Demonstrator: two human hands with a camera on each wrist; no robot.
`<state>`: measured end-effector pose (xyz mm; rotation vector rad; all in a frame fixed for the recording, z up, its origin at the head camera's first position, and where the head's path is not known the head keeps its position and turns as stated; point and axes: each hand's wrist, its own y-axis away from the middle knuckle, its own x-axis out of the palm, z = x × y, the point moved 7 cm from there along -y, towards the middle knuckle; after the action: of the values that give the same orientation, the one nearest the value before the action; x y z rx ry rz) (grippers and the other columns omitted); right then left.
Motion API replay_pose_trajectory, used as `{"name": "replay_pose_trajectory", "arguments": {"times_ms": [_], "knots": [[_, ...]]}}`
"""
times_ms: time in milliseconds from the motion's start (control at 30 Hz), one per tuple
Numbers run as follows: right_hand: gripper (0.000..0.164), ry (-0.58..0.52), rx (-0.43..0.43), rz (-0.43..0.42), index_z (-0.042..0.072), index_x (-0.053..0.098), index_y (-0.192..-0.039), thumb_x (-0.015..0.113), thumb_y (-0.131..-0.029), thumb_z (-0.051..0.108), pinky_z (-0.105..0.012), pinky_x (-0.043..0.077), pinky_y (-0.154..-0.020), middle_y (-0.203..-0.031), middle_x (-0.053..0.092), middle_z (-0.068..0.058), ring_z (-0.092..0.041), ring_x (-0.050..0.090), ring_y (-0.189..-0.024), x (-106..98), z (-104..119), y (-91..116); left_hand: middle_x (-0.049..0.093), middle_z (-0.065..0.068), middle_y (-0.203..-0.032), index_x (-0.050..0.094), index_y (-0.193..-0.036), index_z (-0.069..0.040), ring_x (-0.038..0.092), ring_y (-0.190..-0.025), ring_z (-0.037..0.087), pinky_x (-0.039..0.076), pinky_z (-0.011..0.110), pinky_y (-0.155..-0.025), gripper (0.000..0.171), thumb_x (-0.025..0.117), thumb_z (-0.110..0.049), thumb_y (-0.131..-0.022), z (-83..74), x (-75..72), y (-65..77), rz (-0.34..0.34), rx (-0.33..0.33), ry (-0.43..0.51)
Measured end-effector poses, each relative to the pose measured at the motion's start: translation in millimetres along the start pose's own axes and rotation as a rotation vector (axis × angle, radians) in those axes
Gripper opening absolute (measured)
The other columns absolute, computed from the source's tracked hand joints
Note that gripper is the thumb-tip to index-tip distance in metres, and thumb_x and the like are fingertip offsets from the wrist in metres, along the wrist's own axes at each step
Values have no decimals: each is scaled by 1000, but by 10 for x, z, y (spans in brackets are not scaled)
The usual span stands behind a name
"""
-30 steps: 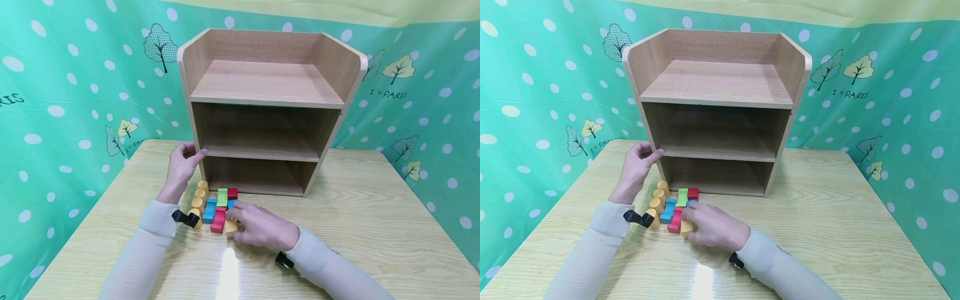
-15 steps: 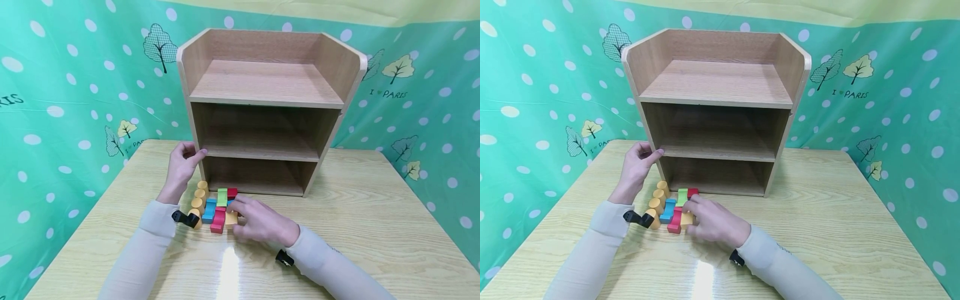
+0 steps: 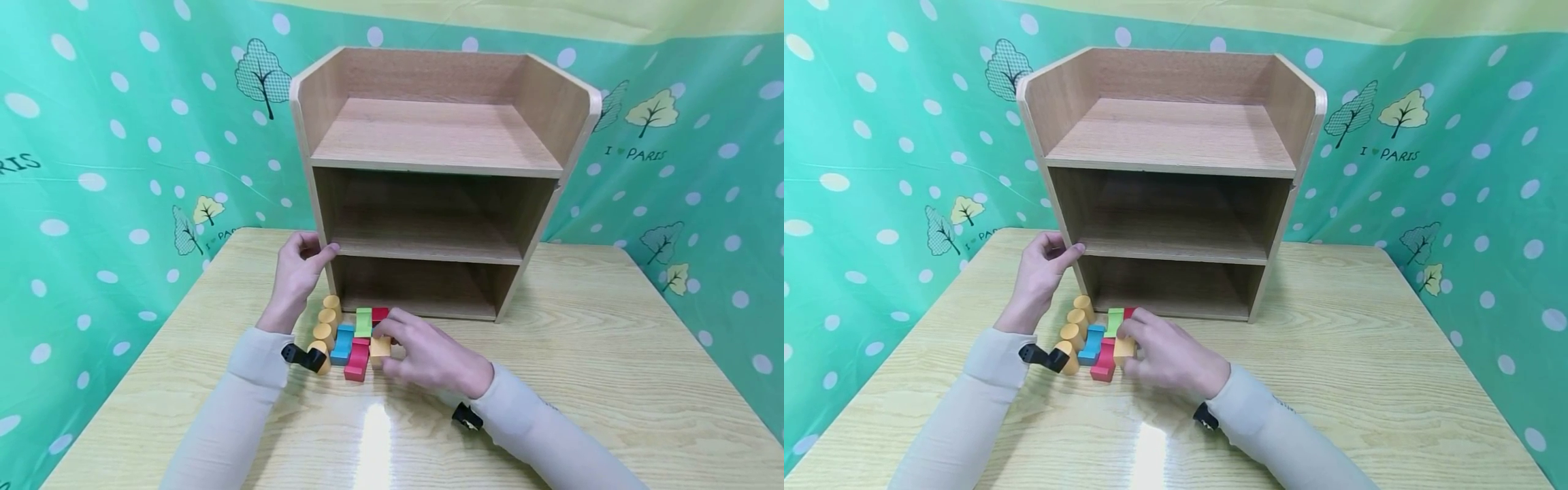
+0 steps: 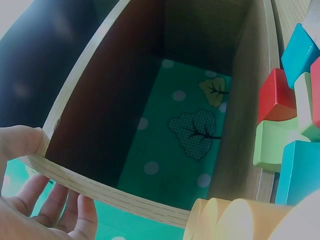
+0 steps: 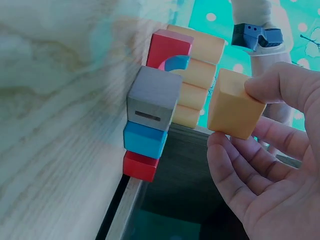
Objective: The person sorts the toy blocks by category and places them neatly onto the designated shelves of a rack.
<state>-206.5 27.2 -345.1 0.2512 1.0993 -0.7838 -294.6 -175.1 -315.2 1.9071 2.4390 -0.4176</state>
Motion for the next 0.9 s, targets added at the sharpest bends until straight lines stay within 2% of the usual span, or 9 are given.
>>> {"name": "replay_pose_trajectory", "arguments": {"times_ms": [333,633,900], "knots": [[32,31,-110,-86,14,63,-110,71,-81,22,-19,45,-72,-101,52,9,-4,50,-84,-191,81,-50,54,8,-118,53,-119,-8,49,-106,24,44,38,-91,41,71,-26,-87,-1,-1,1,0,-2,9],[29,82,-126,-136,15,64,-109,70,-81,20,-18,46,-69,-100,53,9,-4,50,-82,-404,143,-94,54,7,-117,53,-119,-8,49,-105,23,44,38,-91,42,71,-27,-86,6,-1,-7,1,-1,9],[27,96,-191,-188,14,64,-106,69,-80,17,-16,46,-70,-99,52,8,-2,49,-81,-647,270,-140,54,7,-117,53,-119,-8,49,-105,23,44,37,-91,41,71,-26,-86,3,-1,-8,-1,-3,13]]}}
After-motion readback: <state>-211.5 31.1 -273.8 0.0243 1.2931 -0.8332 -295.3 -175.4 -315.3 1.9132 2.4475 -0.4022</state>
